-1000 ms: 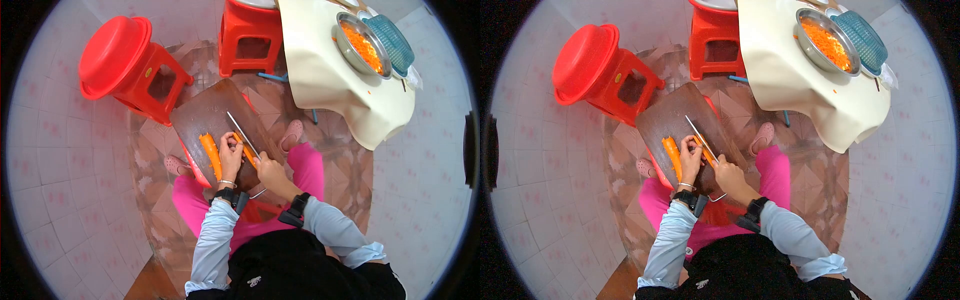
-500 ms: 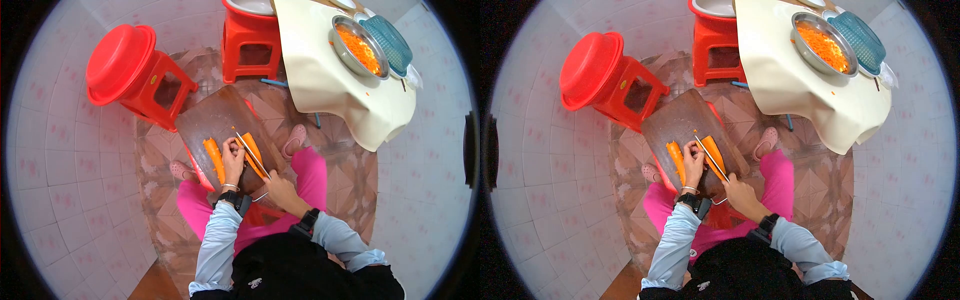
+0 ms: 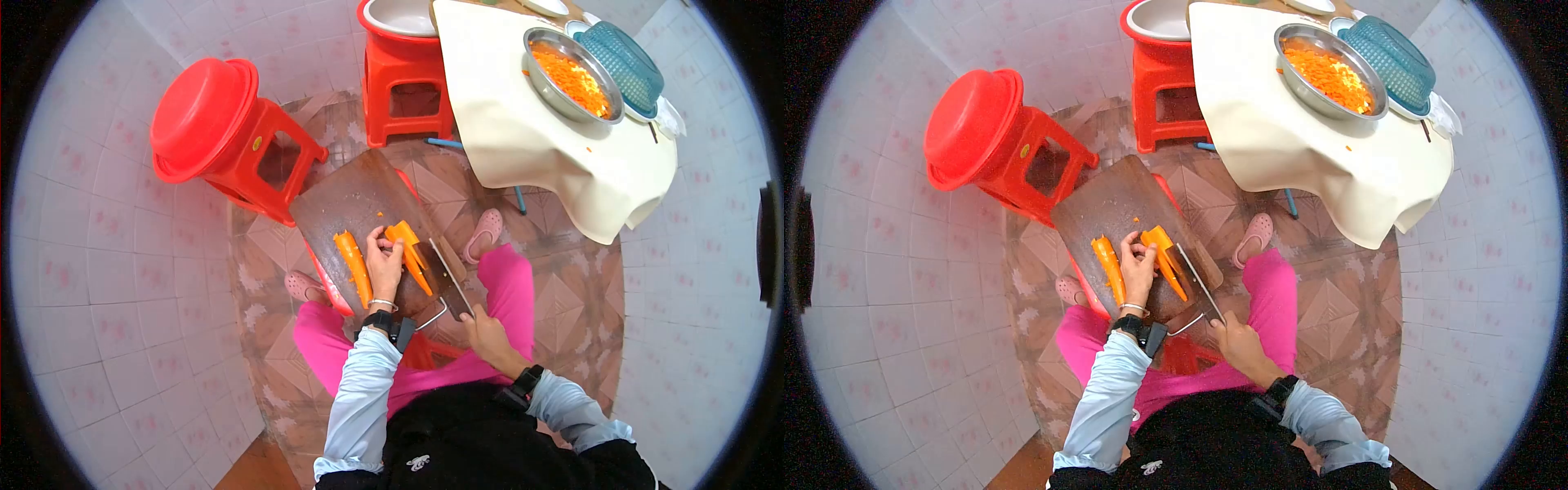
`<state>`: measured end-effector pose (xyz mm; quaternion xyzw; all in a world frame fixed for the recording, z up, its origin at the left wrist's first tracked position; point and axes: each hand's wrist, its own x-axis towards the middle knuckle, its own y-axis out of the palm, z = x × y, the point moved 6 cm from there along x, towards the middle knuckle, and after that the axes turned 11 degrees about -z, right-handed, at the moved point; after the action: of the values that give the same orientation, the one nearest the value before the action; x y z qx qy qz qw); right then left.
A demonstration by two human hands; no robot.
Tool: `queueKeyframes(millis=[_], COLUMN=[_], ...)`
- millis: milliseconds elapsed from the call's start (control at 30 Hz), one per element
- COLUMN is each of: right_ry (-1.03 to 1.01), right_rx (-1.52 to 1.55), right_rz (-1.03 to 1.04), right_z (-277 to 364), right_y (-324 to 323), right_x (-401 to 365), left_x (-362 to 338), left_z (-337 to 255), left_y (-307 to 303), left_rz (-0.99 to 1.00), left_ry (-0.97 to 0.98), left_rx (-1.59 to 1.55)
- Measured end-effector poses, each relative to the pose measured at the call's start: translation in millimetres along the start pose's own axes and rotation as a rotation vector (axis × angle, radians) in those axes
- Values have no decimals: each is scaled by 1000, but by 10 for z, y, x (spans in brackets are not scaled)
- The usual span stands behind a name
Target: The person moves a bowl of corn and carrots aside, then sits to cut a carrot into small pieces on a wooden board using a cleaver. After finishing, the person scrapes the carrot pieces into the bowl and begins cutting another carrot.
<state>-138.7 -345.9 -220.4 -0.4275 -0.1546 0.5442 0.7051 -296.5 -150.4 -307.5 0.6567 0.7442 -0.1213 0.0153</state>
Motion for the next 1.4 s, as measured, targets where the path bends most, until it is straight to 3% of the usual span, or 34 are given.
queueKeyframes(millis=[100, 167, 233, 300, 367, 400, 500, 533, 633, 667, 767, 967, 1067, 1400], right_ry=[-14, -9, -15, -20, -59, -60, -88, -84, -81, -76, -80, -59, -89, -160], right_rx=[43, 95, 114, 132, 200, 203, 164, 147, 132, 138, 119, 91, 60, 3], right_rz=[-73, -108, -92, -79, -4, 3, 46, 70, 101, 107, 108, 128, 126, 89], right_z=[-19, 5, 28, 80, 241, 298, 496, 541, 638, 671, 760, 745, 752, 783], right_y=[-75, -126, -100, -98, -53, -10, 173, 247, 435, 479, 569, 605, 555, 484], right_x=[94, 129, 136, 161, 171, 198, 347, 415, 574, 606, 592, 596, 592, 594], left_x=[-32, -98, -187, -212, -185, -158, -117, -78, -84, -80, -86, -112, -73, -61], left_z=[-100, -99, -144, -133, -220, -174, -207, -145, -146, -109, 21, 114, 174, 114], left_y=[6, 2, -119, -437, -808, -944, -1006, -991, -880, -865, -802, -696, -692, -659], left_rz=[-39, 24, 2, -163, -362, -406, -384, -345, -375, -363, -377, -402, -318, -199], left_ry=[95, -48, -14, 7, 322, 278, 315, 239, 285, 123, -31, 68, -143, -62], left_rx=[131, -159, -192, -84, 300, 343, 598, 553, 648, 563, 458, 327, -47, -146])
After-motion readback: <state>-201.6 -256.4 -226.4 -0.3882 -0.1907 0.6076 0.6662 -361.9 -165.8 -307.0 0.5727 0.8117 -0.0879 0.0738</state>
